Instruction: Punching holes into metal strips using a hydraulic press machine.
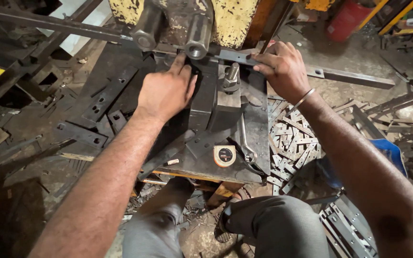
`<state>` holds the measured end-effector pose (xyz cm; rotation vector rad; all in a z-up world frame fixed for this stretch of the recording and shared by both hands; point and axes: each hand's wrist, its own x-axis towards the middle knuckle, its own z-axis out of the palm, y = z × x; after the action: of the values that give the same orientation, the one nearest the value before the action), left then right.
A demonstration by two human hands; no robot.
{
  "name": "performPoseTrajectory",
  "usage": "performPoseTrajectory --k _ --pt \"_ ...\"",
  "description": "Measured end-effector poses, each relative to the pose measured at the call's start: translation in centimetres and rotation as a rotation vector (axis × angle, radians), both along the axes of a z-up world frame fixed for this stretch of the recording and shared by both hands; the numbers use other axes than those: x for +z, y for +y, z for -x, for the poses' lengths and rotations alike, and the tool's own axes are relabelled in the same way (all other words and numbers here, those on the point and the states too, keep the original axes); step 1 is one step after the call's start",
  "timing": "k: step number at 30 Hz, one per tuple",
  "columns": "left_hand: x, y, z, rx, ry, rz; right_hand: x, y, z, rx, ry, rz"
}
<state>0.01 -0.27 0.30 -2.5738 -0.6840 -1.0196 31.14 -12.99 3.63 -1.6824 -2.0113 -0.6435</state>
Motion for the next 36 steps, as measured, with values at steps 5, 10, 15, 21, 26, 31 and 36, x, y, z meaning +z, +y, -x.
performPoseTrajectory --k 5,10,15,21,26,31,36 --pt "-0.1 -0.2 0.4 -0.027 -0.059 -0.034 0.0 0.0 0.1 0.030 0.003 -0.034" --pt "-0.3 -0.5 0.6 -0.139 -0.123 -0.085 -0.3 -0.1 0.0 0.047 -0.018 -0.060" --pt "-0.2 -0.6 0.6 -0.105 -0.078 -0.109 -0.2 0.1 0.3 -0.051 0.032 0.000" --pt "-0.5 -0.4 0.5 -0.100 -0.095 -0.071 -0.2 0.3 -0.3 -0.043 0.024 0.029" --pt "-0.6 -0.2 0.4 -0.076 -0.090 -0.067 -0.2 0.5 -0.4 -0.076 0.038 0.040" --pt "-0.7 0.0 0.3 -0.042 -0.062 -0.029 0.1 0.0 0.3 -0.058 0.024 0.010" --pt "-0.6 0.0 0.2 -0.026 -0.050 -0.002 1.2 -0.9 2.1 -0.065 -0.012 0.012"
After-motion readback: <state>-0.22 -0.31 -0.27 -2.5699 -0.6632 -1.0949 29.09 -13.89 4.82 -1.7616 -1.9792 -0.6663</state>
